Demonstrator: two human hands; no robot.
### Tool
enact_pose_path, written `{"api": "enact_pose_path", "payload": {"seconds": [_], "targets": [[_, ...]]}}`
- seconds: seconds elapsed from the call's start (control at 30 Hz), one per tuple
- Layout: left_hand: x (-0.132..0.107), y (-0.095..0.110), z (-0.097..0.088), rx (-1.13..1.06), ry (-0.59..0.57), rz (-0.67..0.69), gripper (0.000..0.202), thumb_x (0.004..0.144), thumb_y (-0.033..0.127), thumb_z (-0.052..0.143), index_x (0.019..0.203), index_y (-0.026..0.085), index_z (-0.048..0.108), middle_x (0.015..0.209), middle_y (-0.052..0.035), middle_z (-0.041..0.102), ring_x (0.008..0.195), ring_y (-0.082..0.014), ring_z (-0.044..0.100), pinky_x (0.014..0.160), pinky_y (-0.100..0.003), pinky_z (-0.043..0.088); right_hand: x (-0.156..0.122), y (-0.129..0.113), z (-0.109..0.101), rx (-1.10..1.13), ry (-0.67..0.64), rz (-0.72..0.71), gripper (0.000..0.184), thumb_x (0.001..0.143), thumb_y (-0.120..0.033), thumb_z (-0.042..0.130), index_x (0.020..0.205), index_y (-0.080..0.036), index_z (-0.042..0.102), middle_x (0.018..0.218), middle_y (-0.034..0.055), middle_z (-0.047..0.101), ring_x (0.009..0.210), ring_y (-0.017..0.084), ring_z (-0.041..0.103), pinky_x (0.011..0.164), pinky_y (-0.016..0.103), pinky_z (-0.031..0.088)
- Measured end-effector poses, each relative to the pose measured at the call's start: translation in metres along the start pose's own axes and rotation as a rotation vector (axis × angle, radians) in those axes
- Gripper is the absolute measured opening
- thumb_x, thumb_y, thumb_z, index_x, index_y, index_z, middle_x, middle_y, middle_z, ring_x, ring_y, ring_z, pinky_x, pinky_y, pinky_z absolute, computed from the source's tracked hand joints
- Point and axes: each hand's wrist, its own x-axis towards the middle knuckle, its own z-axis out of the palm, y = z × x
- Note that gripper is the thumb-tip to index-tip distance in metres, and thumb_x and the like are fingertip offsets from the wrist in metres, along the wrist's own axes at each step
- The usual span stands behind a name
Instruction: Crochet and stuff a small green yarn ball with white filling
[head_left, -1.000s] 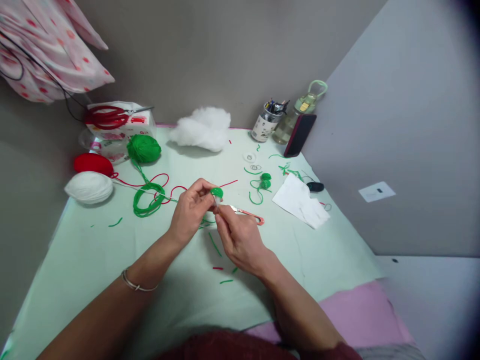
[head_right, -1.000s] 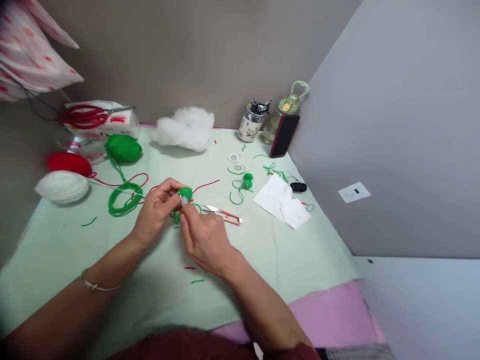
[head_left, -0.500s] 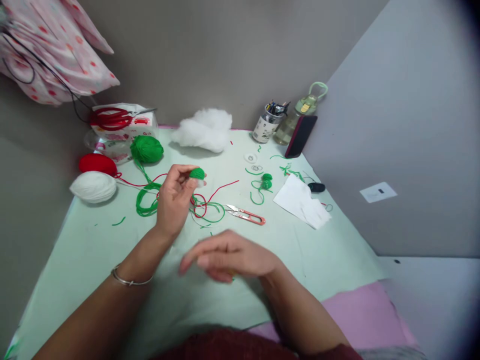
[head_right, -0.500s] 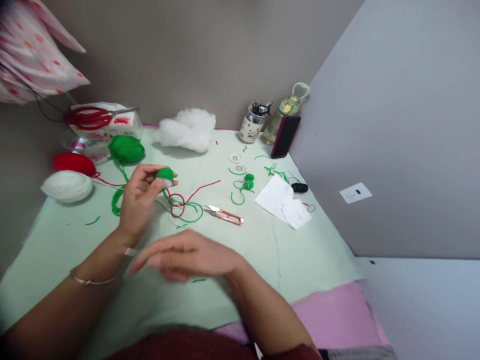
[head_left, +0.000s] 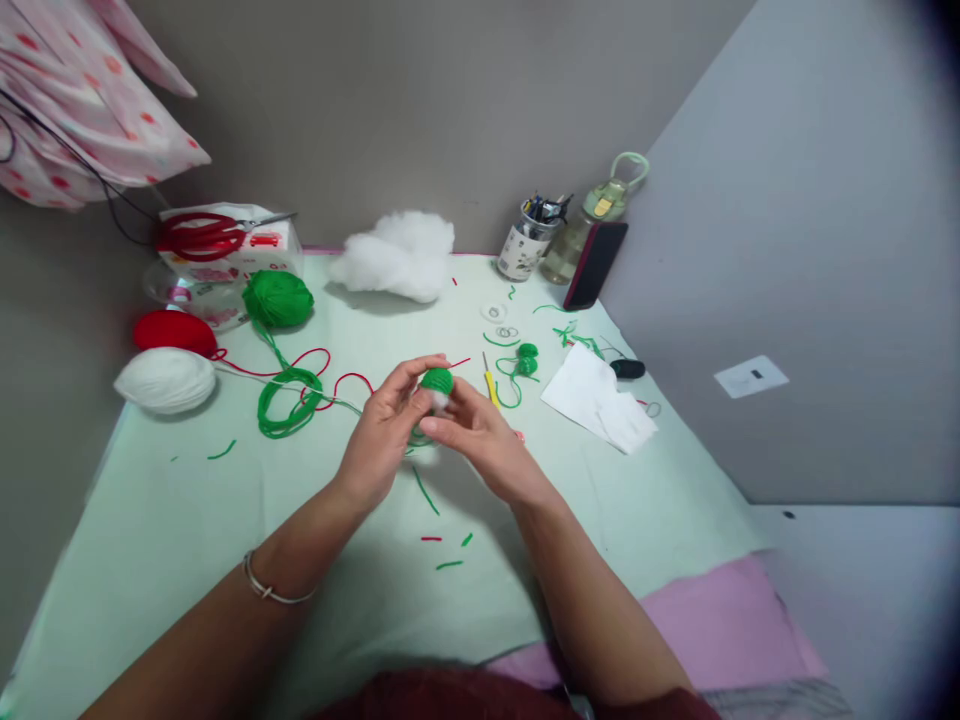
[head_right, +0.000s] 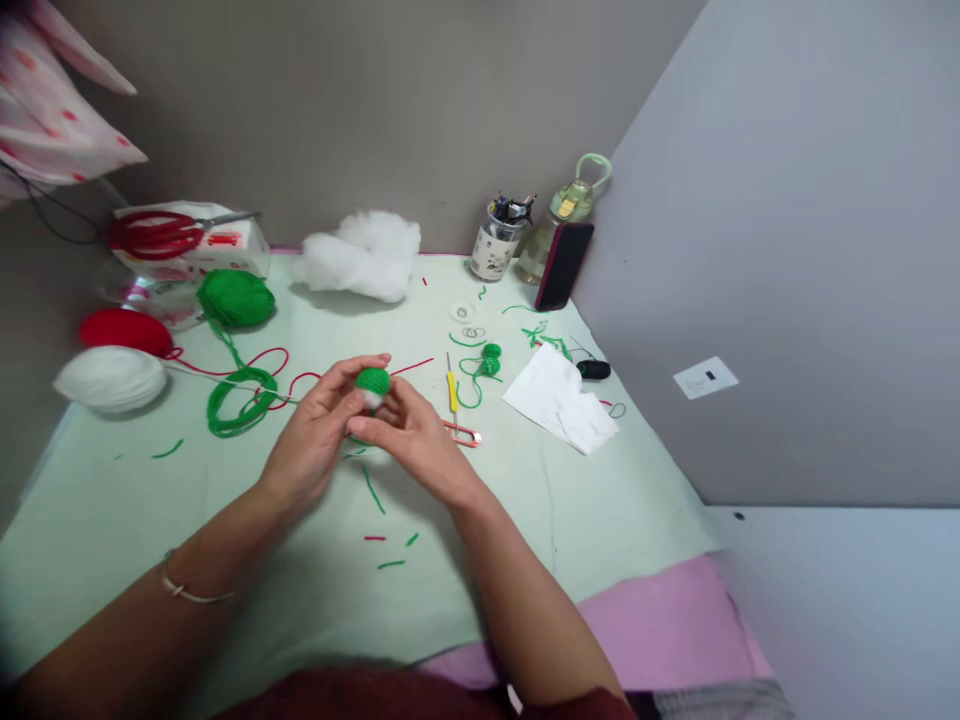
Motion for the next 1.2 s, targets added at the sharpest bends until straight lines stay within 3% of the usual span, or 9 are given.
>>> {"api": "enact_pose_path", "payload": {"seconds": [0.1,0.17,0.23,0.3,0.4,0.5,0.63,0.9,1.2], "targets": [[0.001,0.0,0.0,-0.064,0.051,-0.053,0.022,0.094,0.033,0.066,0.115,0.028,0.07,0.123,-0.0021,0.072,0.108,-0.0204,0.067,0.09,-0.033,0.052,-0.001,0.002,0.001,-0.056,0.025,0.053,0.028,0.096,-0.047,0.063,0.084,-0.022,0.064,0.066,-0.0041,0.054,0.062,0.013,0.051,0.066,0.029,0.045],[0.003,0.002,-0.001,-0.092,0.12,-0.032,0.02,0.091,0.029,0.069,0.111,0.026,0.07,0.117,-0.002,0.074,0.11,-0.0193,0.065,0.094,-0.031,0.049,-0.002,0.002,-0.003,-0.184,0.218,-0.049,0.034,0.097,-0.042,0.062,0.071,-0.021,0.064,0.068,-0.0019,0.053,0.067,0.013,0.05,0.068,0.029,0.042],[0.004,0.004,-0.001,-0.109,0.15,-0.041,0.021,0.088,0.027,0.072,0.109,0.025,0.069,0.114,-0.0024,0.075,0.112,-0.0193,0.065,0.096,-0.031,0.048,-0.002,0.001,-0.006,-0.132,0.329,-0.174,0.032,0.095,-0.037,0.066,0.068,-0.021,0.063,0.083,0.0021,0.062,0.081,0.015,0.057,0.075,0.03,0.045],[0.003,0.005,0.0,-0.126,0.141,-0.07,0.024,0.086,0.027,0.074,0.108,0.024,0.067,0.111,-0.0034,0.076,0.111,-0.0205,0.066,0.096,-0.033,0.047,-0.003,-0.002,-0.007,0.089,0.274,-0.194,0.03,0.093,-0.036,0.067,0.068,-0.021,0.06,0.096,0.0036,0.067,0.083,0.016,0.061,0.072,0.029,0.048],[0.002,0.005,0.002,-0.126,0.125,-0.064,0.023,0.084,0.026,0.074,0.105,0.023,0.063,0.104,-0.0037,0.076,0.107,-0.0209,0.067,0.097,-0.035,0.047,-0.002,-0.004,-0.007,0.271,0.241,-0.112,0.023,0.091,-0.038,0.067,0.078,-0.022,0.057,0.104,0.0017,0.069,0.056,0.009,0.052,0.051,0.026,0.039],[0.001,0.003,0.002,-0.072,0.096,0.018,0.022,0.086,0.025,0.073,0.105,0.023,0.061,0.105,-0.0034,0.075,0.104,-0.0193,0.068,0.096,-0.034,0.048,-0.001,-0.003,-0.009,0.07,0.3,-0.058,0.02,0.092,-0.041,0.069,0.096,-0.024,0.06,0.102,-0.0002,0.068,0.054,0.007,0.048,0.052,0.026,0.036],[-0.001,0.001,0.0,0.072,0.03,0.081,0.023,0.09,0.028,0.07,0.11,0.023,0.06,0.11,-0.0037,0.07,0.092,-0.0171,0.066,0.087,-0.032,0.051,-0.002,-0.001,-0.009,-0.266,0.158,-0.012,0.038,0.101,-0.049,0.054,0.077,-0.019,0.062,0.069,-0.0026,0.052,0.065,0.012,0.044,0.063,0.028,0.036],[0.002,0.015,-0.008,0.134,-0.128,0.04,0.025,0.091,0.032,0.071,0.11,0.021,0.059,0.11,-0.0059,0.069,0.107,-0.0201,0.065,0.094,-0.034,0.052,-0.003,-0.005,-0.006,-0.311,0.26,-0.005,0.036,0.093,-0.044,0.064,0.068,-0.02,0.054,0.065,-0.004,0.043,0.064,0.013,0.037,0.061,0.028,0.031],[0.008,0.005,-0.013,0.244,-0.022,0.061,0.02,0.08,0.022,0.074,0.087,0.022,0.054,0.084,0.0009,0.067,0.079,-0.0154,0.064,0.074,-0.029,0.052,-0.011,-0.003,0.004,-0.641,0.182,-0.102,0.026,0.101,-0.028,0.048,0.076,-0.022,0.05,0.07,-0.0032,0.047,0.066,0.014,0.04,0.065,0.028,0.032]]}}
